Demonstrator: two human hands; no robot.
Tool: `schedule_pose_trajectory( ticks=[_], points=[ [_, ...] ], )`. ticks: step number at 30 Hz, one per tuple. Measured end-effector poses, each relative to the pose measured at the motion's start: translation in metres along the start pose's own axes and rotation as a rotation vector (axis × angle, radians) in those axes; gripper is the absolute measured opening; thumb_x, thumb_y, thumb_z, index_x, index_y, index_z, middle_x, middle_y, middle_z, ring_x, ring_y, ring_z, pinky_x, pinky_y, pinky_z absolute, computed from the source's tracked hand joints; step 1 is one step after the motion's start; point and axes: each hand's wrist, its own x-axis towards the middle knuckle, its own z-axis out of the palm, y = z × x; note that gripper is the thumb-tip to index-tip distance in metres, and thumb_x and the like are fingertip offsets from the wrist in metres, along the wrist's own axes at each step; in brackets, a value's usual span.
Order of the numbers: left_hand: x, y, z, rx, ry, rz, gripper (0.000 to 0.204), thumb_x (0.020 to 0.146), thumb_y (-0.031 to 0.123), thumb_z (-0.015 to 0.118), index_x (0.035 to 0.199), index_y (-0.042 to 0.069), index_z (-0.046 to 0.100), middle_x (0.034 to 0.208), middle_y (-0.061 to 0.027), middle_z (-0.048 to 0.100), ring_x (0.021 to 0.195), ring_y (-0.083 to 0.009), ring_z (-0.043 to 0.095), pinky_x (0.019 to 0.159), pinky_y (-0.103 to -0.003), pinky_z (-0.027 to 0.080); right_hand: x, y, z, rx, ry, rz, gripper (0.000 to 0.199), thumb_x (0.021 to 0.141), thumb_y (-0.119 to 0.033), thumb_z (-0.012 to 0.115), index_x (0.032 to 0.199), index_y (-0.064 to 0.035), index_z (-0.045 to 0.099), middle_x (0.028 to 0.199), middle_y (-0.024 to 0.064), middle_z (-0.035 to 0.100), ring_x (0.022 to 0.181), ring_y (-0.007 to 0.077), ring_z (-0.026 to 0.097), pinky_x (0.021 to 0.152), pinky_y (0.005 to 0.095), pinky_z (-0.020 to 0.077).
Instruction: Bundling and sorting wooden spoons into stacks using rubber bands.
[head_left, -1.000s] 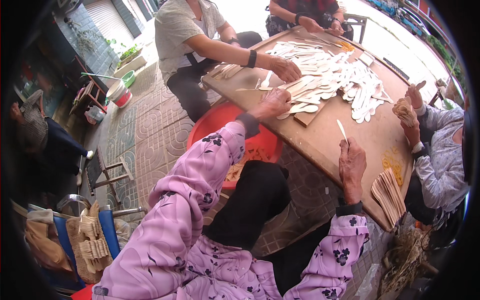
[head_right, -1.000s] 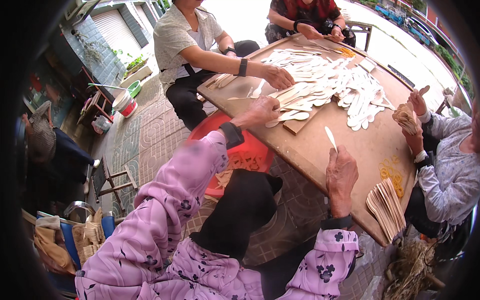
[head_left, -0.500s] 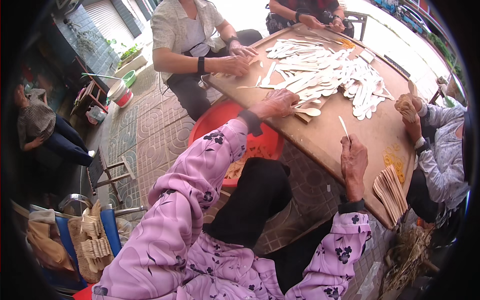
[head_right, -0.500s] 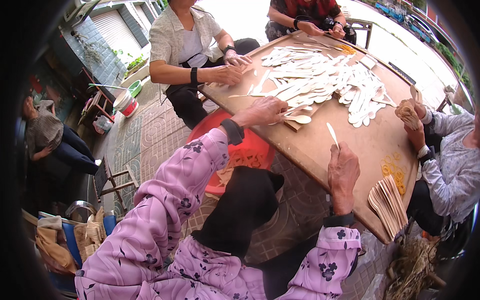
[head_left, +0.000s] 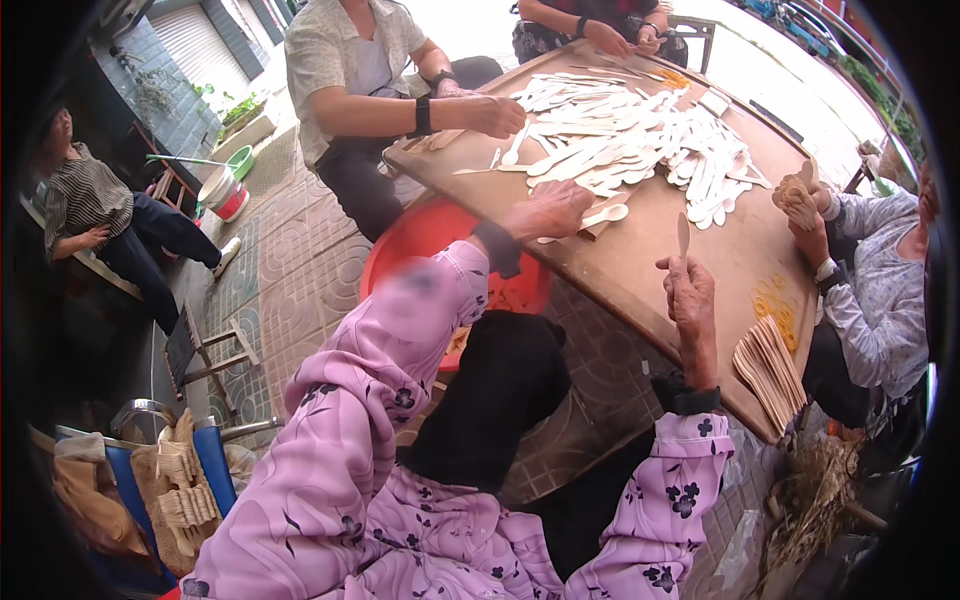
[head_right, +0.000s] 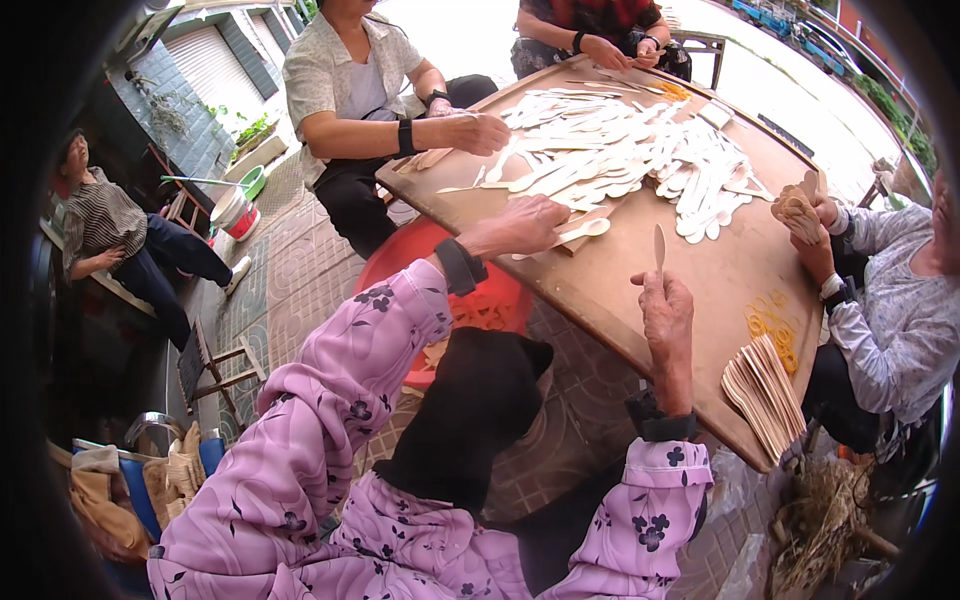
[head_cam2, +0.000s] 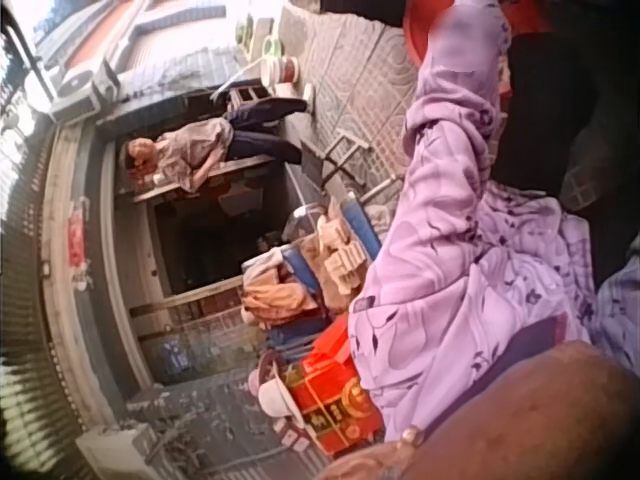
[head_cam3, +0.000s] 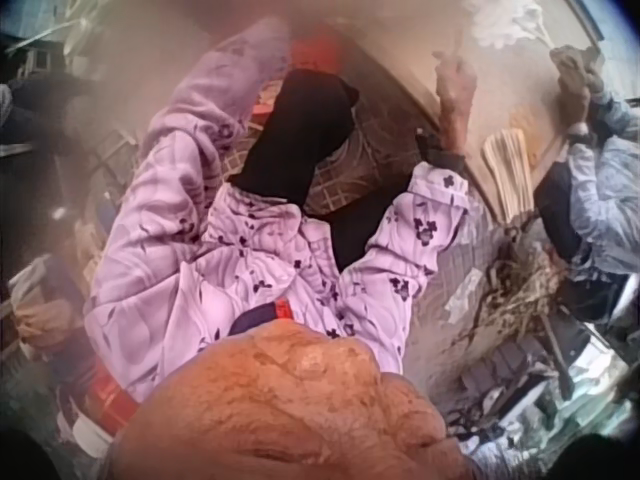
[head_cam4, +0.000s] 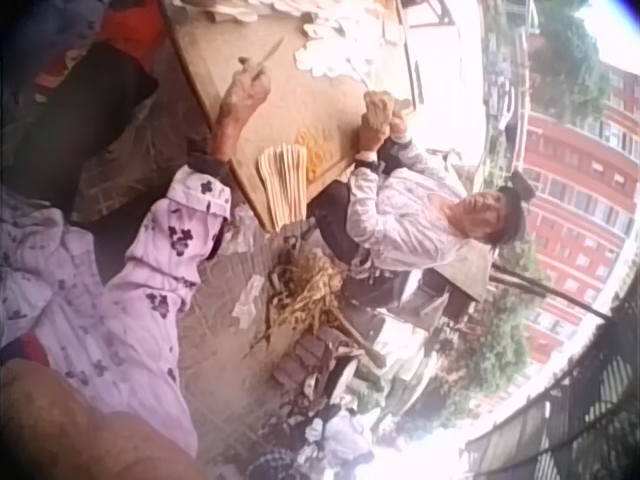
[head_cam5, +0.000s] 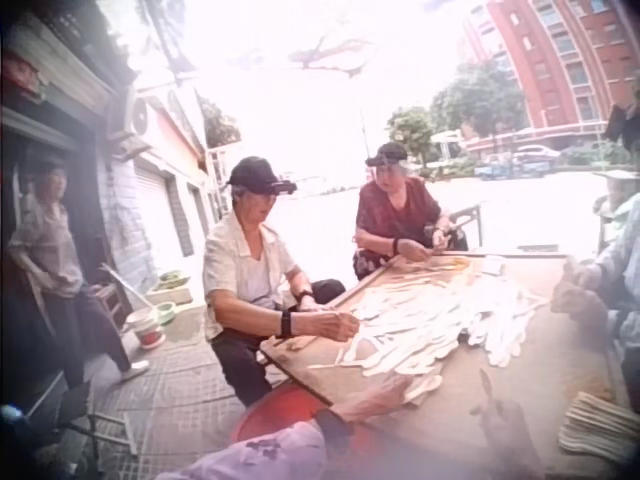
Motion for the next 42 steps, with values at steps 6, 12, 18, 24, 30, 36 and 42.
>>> schedule_pose_trajectory(
  ticks=[6, 12, 18, 24, 30, 36, 42],
  points=[
    [-0.005, 0.002, 0.000, -0.040, 0.042, -0.045, 0.015, 0.073, 0.015, 0.055, 0.078, 0.001, 0.059, 0.074, -0.0185, 0.061, 0.076, -0.0357, 0.059, 0.065, -0.046, 0.043, 0.004, 0.008, -0.006, 0.063, -0.011, 0.041, 0.024, 0.096, -0.026, 0.051, 0.096, -0.0034, 0.059, 0.059, -0.0088, 0.040, 0.041, -0.0016, 0.028, 0.035, 0.0160, 0.0212],
    [-0.009, 0.005, 0.002, -0.054, 0.040, -0.077, 0.013, 0.071, 0.015, 0.059, 0.078, 0.003, 0.058, 0.074, -0.0164, 0.061, 0.075, -0.0341, 0.059, 0.065, -0.045, 0.043, 0.005, 0.006, -0.004, 0.020, -0.004, 0.031, 0.024, 0.096, -0.027, 0.051, 0.095, -0.0039, 0.060, 0.058, -0.0090, 0.040, 0.042, -0.0016, 0.028, 0.036, 0.0158, 0.0211],
    [-0.012, 0.009, 0.004, -0.003, 0.043, -0.069, 0.014, 0.069, 0.012, 0.061, 0.078, 0.003, 0.056, 0.074, -0.0167, 0.061, 0.075, -0.0343, 0.060, 0.064, -0.044, 0.043, 0.005, 0.011, -0.006, 0.005, 0.013, 0.008, 0.025, 0.096, -0.027, 0.052, 0.092, -0.0043, 0.060, 0.058, -0.0089, 0.040, 0.042, -0.0015, 0.029, 0.035, 0.0163, 0.0214],
    [-0.006, -0.010, -0.022, -0.213, 0.230, -0.244, 0.013, 0.071, 0.010, 0.057, 0.079, 0.000, 0.056, 0.075, -0.0206, 0.060, 0.078, -0.0366, 0.060, 0.068, -0.044, 0.044, -0.004, -0.006, -0.004, -0.010, 0.020, 0.021, 0.025, 0.096, -0.022, 0.050, 0.090, -0.0007, 0.061, 0.062, -0.0072, 0.036, 0.055, 0.0029, 0.029, 0.049, 0.0216, 0.0237],
    [0.014, -0.028, -0.032, -0.127, 0.175, -0.336, 0.022, 0.081, 0.024, 0.054, 0.087, 0.003, 0.060, 0.084, -0.0196, 0.063, 0.085, -0.0350, 0.062, 0.075, -0.045, 0.046, -0.004, -0.004, -0.004, -0.043, 0.028, 0.016, 0.026, 0.095, -0.023, 0.050, 0.088, -0.0008, 0.062, 0.062, -0.0072, 0.035, 0.056, 0.0030, 0.029, 0.049, 0.0219, 0.0236],
    [0.036, -0.029, -0.011, -0.149, 0.058, -0.258, 0.023, 0.081, 0.027, 0.055, 0.088, 0.006, 0.061, 0.078, -0.0150, 0.064, 0.076, -0.0291, 0.063, 0.070, -0.041, 0.048, -0.004, -0.005, -0.001, -0.035, 0.040, 0.015, 0.026, 0.095, -0.024, 0.051, 0.088, -0.0008, 0.062, 0.062, -0.0077, 0.035, 0.057, 0.0030, 0.030, 0.050, 0.0217, 0.0237],
    [0.037, -0.014, -0.007, -0.204, -0.119, -0.500, 0.023, 0.082, 0.028, 0.056, 0.081, 0.006, 0.062, 0.061, -0.0074, 0.060, 0.057, -0.0209, 0.063, 0.056, -0.035, 0.050, -0.005, -0.006, -0.006, -0.071, 0.061, 0.019, 0.027, 0.095, -0.024, 0.051, 0.088, -0.0003, 0.062, 0.063, -0.0073, 0.035, 0.058, 0.0036, 0.030, 0.051, 0.0224, 0.0246]
  ],
)
